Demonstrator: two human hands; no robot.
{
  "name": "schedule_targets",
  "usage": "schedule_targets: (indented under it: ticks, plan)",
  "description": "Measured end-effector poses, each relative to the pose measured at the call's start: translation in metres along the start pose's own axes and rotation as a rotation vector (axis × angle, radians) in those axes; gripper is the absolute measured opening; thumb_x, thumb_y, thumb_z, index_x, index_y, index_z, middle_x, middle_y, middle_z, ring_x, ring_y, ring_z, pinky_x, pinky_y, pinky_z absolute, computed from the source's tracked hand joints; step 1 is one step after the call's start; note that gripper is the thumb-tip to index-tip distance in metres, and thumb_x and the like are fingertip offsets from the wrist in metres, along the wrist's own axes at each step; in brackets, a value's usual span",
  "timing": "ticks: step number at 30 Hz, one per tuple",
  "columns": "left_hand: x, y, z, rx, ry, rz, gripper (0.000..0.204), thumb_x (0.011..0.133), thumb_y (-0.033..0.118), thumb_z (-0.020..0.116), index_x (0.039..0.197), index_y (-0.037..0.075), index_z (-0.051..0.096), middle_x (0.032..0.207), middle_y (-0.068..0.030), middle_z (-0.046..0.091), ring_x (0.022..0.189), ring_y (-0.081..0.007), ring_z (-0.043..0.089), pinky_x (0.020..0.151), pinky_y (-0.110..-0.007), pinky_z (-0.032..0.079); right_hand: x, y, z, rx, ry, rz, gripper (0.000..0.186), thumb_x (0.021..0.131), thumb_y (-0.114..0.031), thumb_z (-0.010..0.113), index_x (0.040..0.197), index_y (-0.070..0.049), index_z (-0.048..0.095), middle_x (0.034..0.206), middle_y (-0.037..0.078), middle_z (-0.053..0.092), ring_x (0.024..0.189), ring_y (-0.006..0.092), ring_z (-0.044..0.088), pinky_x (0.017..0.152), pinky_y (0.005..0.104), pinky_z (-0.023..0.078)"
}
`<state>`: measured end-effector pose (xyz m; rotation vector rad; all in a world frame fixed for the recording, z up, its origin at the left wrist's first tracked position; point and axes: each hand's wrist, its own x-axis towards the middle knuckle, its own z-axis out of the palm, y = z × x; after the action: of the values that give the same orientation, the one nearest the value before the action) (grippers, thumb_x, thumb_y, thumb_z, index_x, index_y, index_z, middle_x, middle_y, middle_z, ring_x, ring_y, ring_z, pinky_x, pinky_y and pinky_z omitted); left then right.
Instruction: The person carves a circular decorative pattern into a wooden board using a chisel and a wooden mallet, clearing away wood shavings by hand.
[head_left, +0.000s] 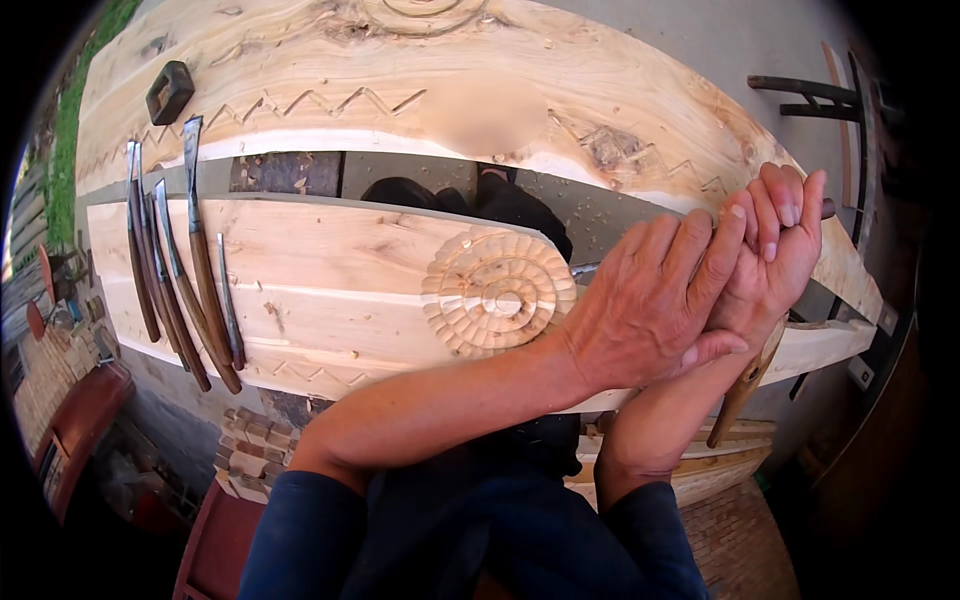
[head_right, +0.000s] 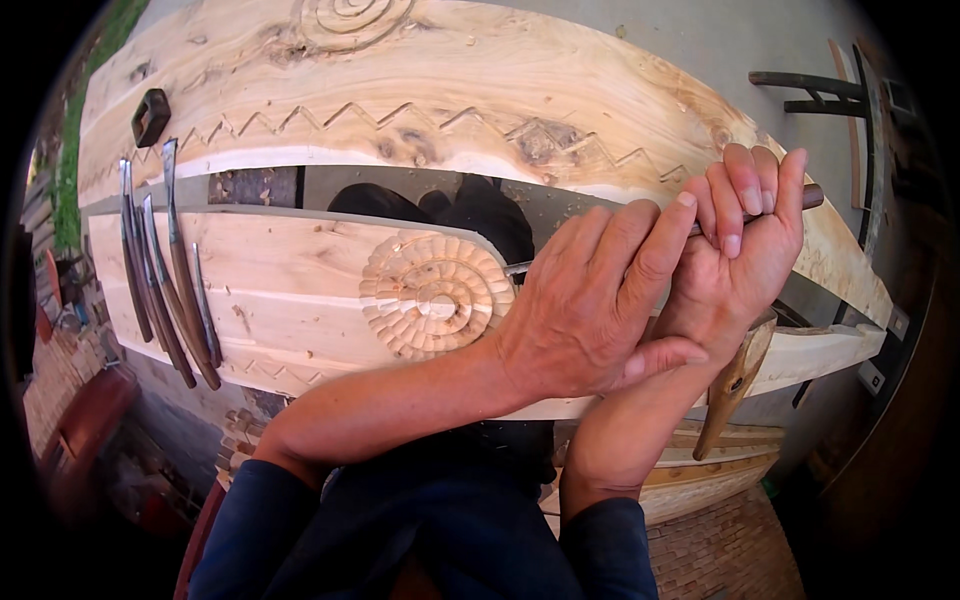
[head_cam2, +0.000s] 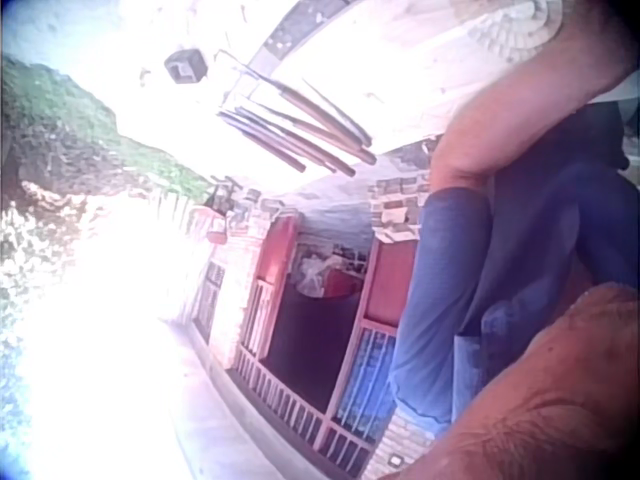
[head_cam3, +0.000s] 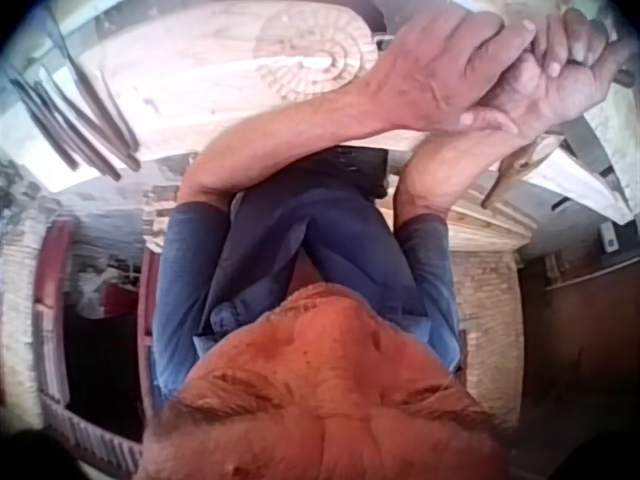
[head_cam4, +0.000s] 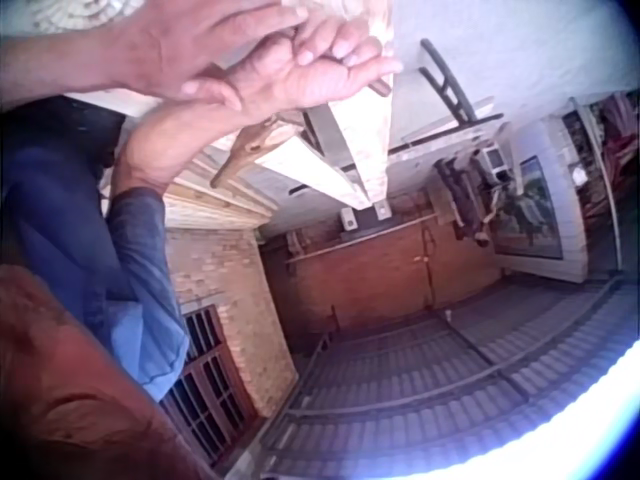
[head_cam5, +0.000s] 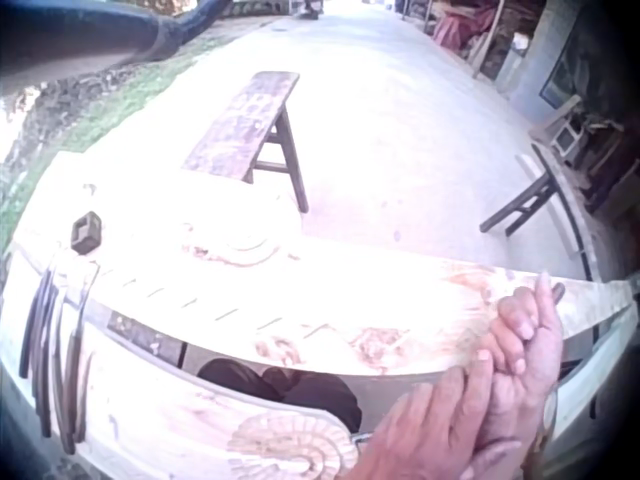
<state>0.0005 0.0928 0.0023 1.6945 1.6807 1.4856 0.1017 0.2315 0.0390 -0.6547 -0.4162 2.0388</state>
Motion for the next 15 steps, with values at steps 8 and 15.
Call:
schedule_targets:
  ticks: [8, 15]
  plan:
    - [0.000, 0.000, -0.003, 0.001, -0.021, -0.018, 0.111, 0.088, 0.063, 0.075, 0.164, -0.008, 0.037, 0.127, -0.0210, 0.056, 0.095, -0.0332, 0.057, 0.080, -0.044, 0.051, 0.002, 0.002, 0.003, -0.021, 0.006, 0.002, 0.048, 0.121, -0.037, 0.047, 0.079, -0.013, 0.045, 0.069, 0.003, 0.046, 0.043, 0.0101, 0.025, 0.043, 0.0274, 0.025]
    - [0.001, -0.001, -0.003, -0.027, 0.019, -0.018, 0.113, 0.086, 0.065, 0.077, 0.163, -0.009, 0.038, 0.127, -0.0212, 0.056, 0.095, -0.0339, 0.058, 0.082, -0.045, 0.052, 0.004, 0.005, 0.010, -0.083, -0.007, -0.001, 0.048, 0.120, -0.039, 0.050, 0.079, -0.015, 0.043, 0.069, 0.002, 0.045, 0.043, 0.0094, 0.026, 0.040, 0.0266, 0.023]
